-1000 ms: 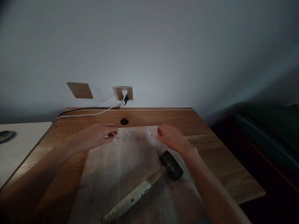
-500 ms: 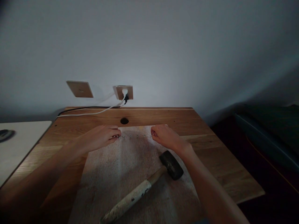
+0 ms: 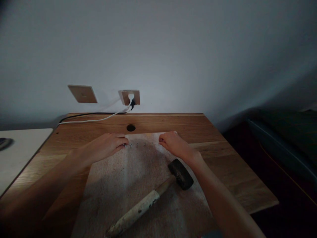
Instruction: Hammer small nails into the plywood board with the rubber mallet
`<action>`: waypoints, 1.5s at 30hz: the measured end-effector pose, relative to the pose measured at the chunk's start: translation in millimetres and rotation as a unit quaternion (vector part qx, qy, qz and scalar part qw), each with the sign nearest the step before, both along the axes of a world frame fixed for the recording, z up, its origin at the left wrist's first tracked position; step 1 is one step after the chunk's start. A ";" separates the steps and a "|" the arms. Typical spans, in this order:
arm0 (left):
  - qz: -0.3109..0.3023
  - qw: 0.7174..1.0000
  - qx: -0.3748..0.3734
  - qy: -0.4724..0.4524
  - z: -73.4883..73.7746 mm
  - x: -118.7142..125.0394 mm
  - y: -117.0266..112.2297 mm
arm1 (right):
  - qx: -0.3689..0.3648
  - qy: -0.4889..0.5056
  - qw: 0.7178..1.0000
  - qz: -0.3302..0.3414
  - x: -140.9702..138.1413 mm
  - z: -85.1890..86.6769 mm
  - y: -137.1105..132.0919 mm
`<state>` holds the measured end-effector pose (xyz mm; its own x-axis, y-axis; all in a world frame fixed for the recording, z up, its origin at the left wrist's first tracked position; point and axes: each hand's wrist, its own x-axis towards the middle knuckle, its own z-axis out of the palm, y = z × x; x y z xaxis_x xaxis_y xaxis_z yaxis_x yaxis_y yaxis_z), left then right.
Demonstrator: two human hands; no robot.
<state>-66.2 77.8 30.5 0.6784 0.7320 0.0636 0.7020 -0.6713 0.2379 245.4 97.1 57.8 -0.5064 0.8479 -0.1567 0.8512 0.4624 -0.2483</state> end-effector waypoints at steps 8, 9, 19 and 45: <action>0.000 0.998 0.046 0.044 -6.6 -0.2 -2.4 | 0.000 -0.024 1.000 -0.007 -0.5 -1.9 1.3; -0.001 0.998 0.047 0.042 -6.9 -0.8 -2.6 | 0.000 -0.027 1.000 -0.010 -1.4 -1.1 1.1; 0.020 0.997 0.048 0.058 -4.1 1.2 -4.1 | 0.022 -0.067 0.997 0.011 -9.3 4.5 -2.2; -0.011 1.000 -0.022 -0.009 1.5 3.2 -0.6 | 0.030 -0.035 0.999 0.027 -28.5 1.3 -1.8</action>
